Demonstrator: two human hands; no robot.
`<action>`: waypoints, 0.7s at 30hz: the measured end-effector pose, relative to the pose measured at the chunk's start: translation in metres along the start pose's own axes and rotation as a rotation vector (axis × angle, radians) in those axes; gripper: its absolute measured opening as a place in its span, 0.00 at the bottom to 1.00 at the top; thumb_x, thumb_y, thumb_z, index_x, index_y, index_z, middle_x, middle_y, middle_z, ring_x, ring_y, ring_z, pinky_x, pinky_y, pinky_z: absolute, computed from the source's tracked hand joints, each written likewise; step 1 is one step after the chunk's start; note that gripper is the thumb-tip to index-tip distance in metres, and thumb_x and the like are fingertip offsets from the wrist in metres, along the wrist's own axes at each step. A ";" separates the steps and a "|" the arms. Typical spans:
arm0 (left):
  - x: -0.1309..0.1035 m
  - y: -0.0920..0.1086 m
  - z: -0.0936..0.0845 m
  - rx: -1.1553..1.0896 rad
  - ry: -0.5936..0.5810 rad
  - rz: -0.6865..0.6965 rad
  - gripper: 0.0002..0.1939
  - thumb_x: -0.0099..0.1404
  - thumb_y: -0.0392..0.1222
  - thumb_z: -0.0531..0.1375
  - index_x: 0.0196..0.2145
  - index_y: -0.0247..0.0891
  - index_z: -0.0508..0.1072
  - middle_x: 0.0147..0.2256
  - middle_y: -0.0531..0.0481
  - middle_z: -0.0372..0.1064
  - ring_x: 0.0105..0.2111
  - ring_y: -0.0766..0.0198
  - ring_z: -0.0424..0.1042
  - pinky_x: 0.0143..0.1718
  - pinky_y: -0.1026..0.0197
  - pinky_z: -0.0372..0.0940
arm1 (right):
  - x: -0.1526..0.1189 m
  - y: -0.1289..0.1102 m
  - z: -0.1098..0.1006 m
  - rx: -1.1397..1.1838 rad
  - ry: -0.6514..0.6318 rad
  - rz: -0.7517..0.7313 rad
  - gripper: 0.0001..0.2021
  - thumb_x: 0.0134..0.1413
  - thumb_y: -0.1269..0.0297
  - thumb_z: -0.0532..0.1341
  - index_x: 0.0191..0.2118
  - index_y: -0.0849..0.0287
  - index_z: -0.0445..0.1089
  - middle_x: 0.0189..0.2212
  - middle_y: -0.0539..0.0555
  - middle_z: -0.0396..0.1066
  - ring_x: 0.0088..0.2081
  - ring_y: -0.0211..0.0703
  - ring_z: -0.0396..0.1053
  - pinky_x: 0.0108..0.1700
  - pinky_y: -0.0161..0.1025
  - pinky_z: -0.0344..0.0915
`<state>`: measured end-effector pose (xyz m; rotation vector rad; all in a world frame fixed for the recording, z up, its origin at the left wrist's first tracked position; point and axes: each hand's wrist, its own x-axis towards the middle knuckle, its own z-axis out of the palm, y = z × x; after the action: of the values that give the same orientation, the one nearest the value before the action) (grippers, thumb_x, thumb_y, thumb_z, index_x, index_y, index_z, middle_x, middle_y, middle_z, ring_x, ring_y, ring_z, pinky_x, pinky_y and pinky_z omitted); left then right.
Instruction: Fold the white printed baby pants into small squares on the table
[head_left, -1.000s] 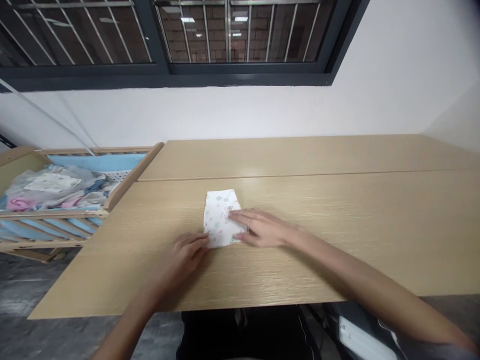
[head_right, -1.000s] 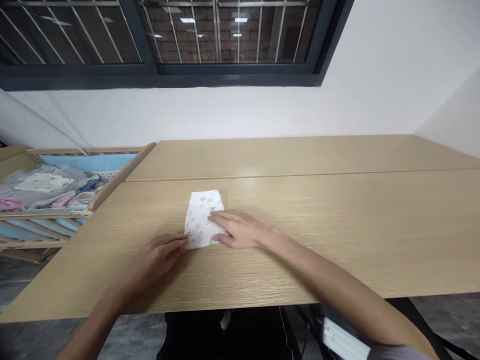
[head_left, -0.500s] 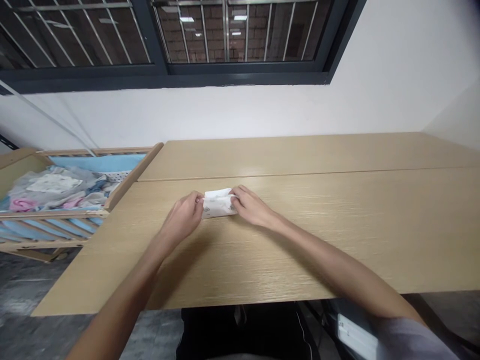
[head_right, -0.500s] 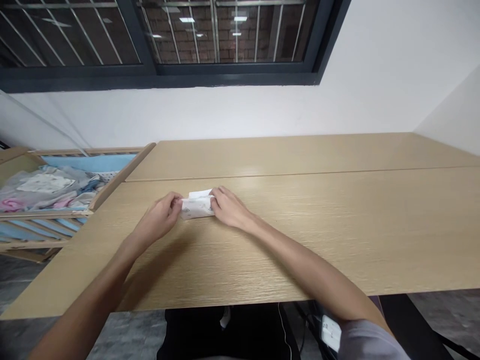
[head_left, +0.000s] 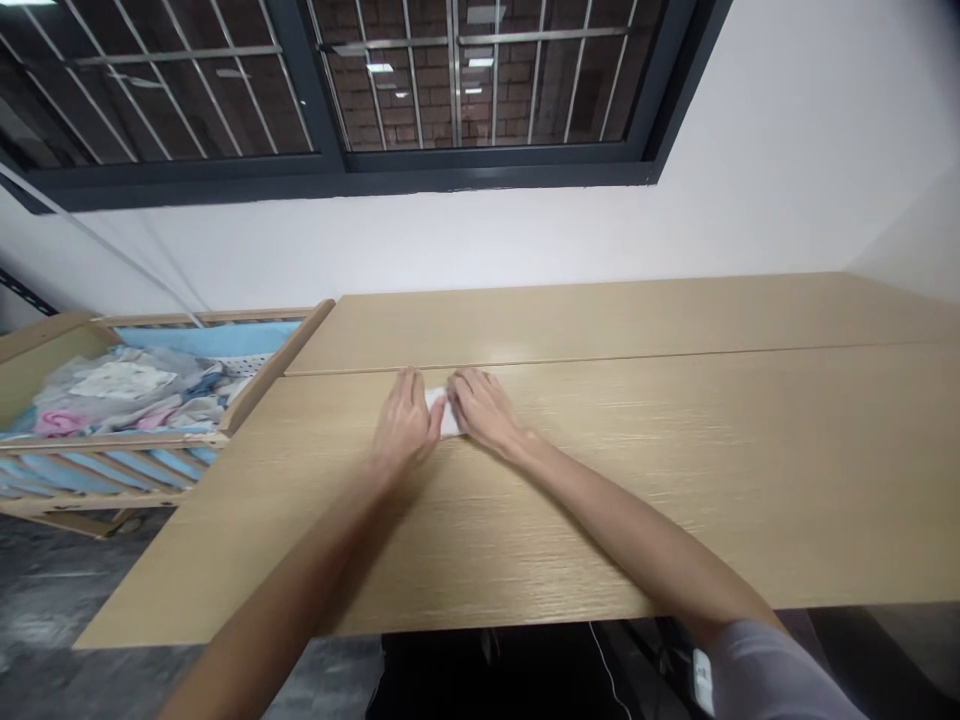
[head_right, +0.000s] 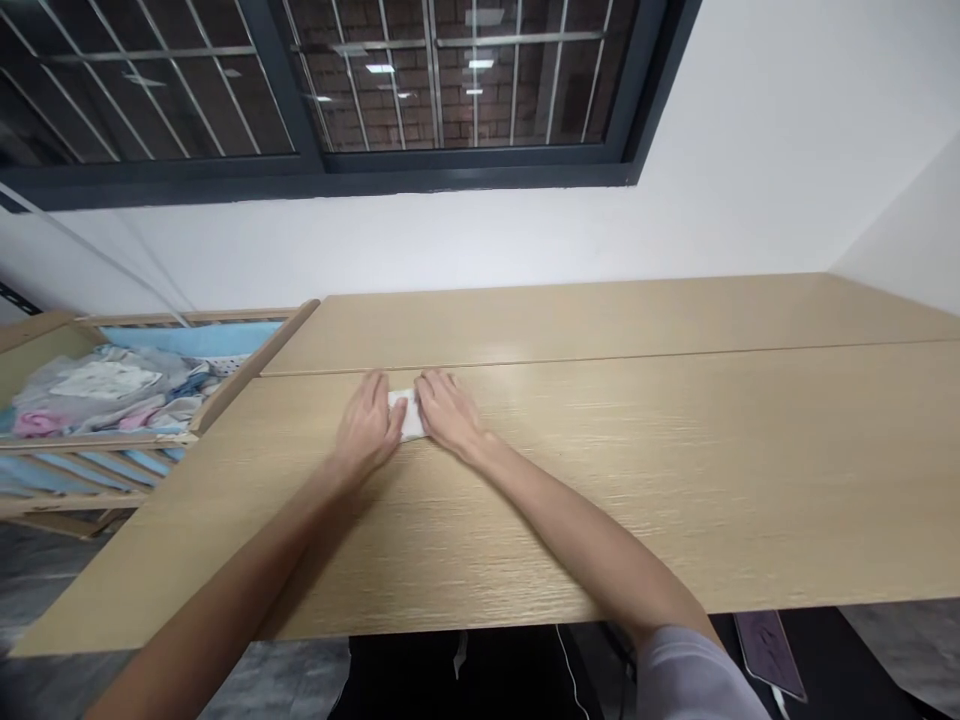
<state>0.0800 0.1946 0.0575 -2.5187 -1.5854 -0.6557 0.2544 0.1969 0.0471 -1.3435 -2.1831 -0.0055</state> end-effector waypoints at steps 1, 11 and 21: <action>-0.004 0.004 0.004 -0.057 -0.002 0.063 0.33 0.76 0.52 0.40 0.67 0.22 0.52 0.69 0.25 0.48 0.71 0.44 0.45 0.67 0.42 0.52 | -0.004 -0.004 0.002 0.002 -0.038 -0.067 0.23 0.68 0.65 0.47 0.64 0.69 0.61 0.63 0.71 0.61 0.65 0.60 0.56 0.66 0.57 0.52; -0.022 -0.006 0.032 -0.075 -0.162 0.053 0.41 0.74 0.60 0.39 0.70 0.22 0.46 0.71 0.25 0.42 0.72 0.42 0.39 0.69 0.38 0.46 | -0.025 0.007 0.007 0.022 -0.265 -0.003 0.34 0.70 0.52 0.41 0.73 0.69 0.43 0.72 0.67 0.41 0.74 0.55 0.37 0.72 0.57 0.34; -0.020 -0.022 -0.007 -0.065 -0.128 0.183 0.40 0.71 0.63 0.48 0.68 0.31 0.52 0.66 0.29 0.56 0.65 0.43 0.57 0.63 0.42 0.52 | -0.026 0.021 -0.032 0.115 -0.221 -0.059 0.35 0.68 0.43 0.48 0.71 0.61 0.50 0.72 0.66 0.45 0.72 0.58 0.43 0.69 0.59 0.45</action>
<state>0.0516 0.1857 0.0527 -2.7623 -1.3671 -0.5423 0.2945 0.1769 0.0557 -1.2656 -2.3654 0.2541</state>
